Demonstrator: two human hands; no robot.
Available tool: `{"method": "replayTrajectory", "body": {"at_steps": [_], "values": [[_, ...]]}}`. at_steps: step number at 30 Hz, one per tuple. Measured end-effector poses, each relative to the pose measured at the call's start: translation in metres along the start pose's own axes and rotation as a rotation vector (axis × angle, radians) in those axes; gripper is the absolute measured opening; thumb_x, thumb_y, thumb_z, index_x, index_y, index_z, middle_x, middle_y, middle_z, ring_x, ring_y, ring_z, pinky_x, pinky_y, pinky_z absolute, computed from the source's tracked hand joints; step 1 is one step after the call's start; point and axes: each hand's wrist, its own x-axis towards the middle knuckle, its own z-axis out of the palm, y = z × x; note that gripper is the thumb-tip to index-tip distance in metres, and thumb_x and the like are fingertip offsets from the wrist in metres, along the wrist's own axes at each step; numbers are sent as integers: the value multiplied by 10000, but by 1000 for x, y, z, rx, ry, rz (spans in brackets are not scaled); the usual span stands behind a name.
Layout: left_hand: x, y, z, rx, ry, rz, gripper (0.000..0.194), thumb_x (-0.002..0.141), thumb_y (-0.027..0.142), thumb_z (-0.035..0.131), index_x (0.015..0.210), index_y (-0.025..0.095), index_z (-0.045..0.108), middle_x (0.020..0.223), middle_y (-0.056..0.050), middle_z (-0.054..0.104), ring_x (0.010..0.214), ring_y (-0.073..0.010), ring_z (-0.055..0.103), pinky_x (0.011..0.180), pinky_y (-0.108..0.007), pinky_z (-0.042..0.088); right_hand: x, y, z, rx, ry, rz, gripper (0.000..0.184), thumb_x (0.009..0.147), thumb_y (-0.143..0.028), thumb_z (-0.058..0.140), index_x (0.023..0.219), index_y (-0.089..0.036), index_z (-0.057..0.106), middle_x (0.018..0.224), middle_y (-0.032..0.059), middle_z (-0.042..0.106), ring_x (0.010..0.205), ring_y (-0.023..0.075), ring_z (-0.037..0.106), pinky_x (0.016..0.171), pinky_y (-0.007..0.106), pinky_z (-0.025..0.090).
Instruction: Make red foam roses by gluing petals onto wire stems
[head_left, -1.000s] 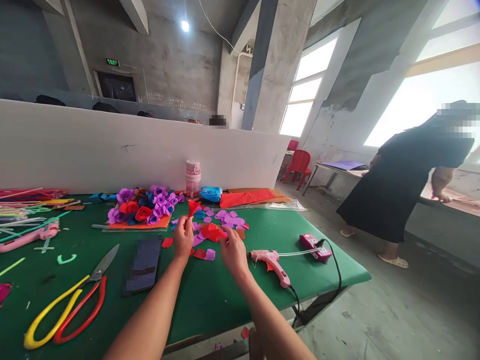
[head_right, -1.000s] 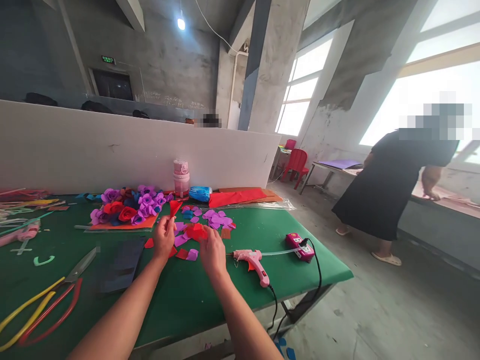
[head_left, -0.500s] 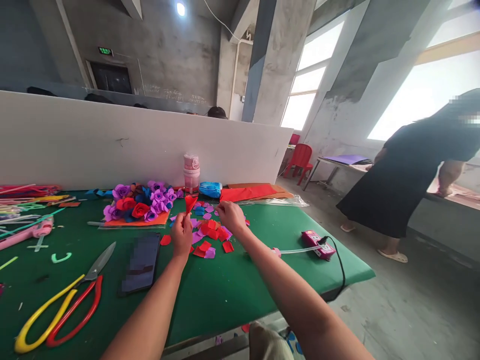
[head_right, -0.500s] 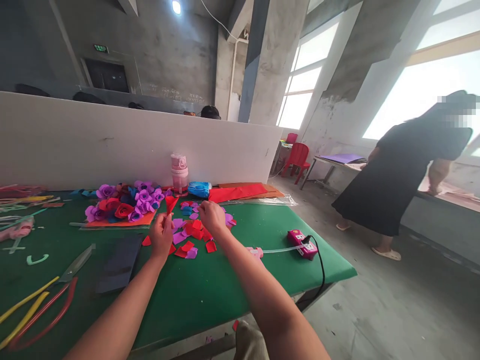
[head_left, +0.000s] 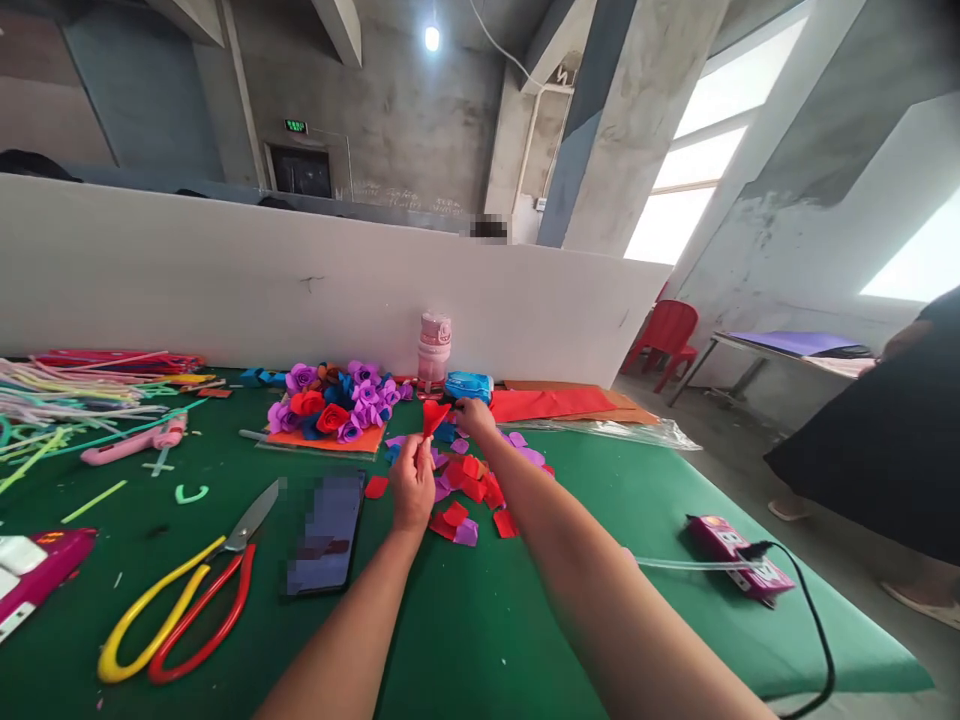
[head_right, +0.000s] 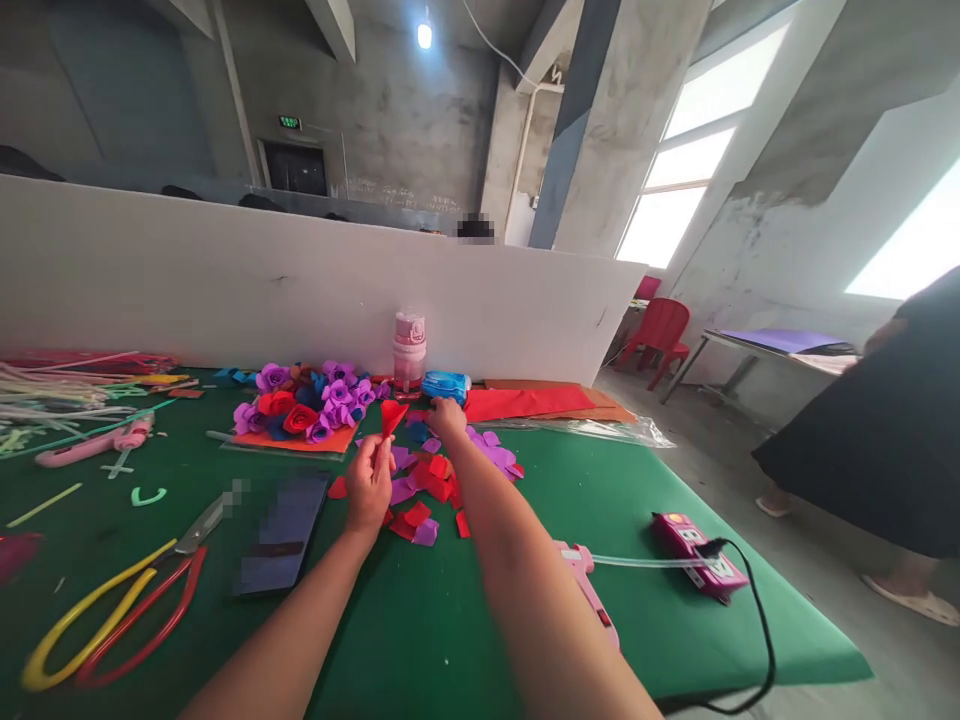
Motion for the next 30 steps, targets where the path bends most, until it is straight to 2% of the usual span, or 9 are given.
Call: {"method": "replayTrajectory", "body": {"at_steps": [4,8,10,14,17,20,25,26,30], "values": [[3,3,-1,28,32,21,229,885,347,418,736,209,524,569,27,492,539,-121,475,576,-238,379,-11,5,-32,66,21,64,281,851,-213,475,1073,-154,638,977,101,669,867,189,607,729,270,428],[9,3,-5,33,54,20,221,883,337,426,744,199,528,568,29,498,541,-115,481,575,-231,372,-71,-5,-58,156,17,6,268,882,-282,425,963,-190,664,839,24,685,745,141,601,656,220,408],[13,2,-8,13,88,8,217,884,341,425,773,195,540,543,39,485,526,-112,483,575,-227,375,-114,-13,-59,286,-30,-114,249,861,-266,441,876,-192,679,746,5,675,666,132,581,610,216,391],[20,1,-15,-26,165,-2,224,882,355,423,798,186,545,546,41,493,520,-104,497,573,-219,389,-169,-26,-42,286,-174,-143,264,737,-81,459,773,-203,690,774,10,692,739,149,601,646,222,401],[21,1,-19,-16,181,-9,221,878,350,425,806,184,551,528,48,483,511,-102,497,570,-217,392,-166,-29,-34,157,-172,-71,288,675,-46,481,784,-202,697,862,45,690,873,198,592,748,275,412],[19,2,-21,-15,156,4,224,878,349,420,804,186,554,523,51,476,511,-101,496,571,-216,395,-148,-22,-39,151,-80,-11,392,711,-39,426,958,-216,674,1007,49,662,948,190,573,797,283,410],[15,0,-19,13,125,17,218,870,356,441,795,192,563,525,50,484,513,-103,497,576,-218,393,-147,5,-50,260,347,180,399,795,-48,293,1007,-164,611,985,73,641,941,176,561,791,273,412],[15,0,-18,22,115,20,215,867,357,446,795,193,565,523,51,483,512,-104,498,574,-219,392,-149,8,-50,246,368,213,384,799,-52,294,980,-169,612,958,71,643,922,179,562,776,276,409],[14,-1,-13,24,70,34,214,863,356,449,792,194,570,529,47,498,522,-110,512,574,-221,397,-153,4,-38,19,36,176,285,769,-80,416,947,-154,626,909,112,655,871,225,571,746,316,388]]}}
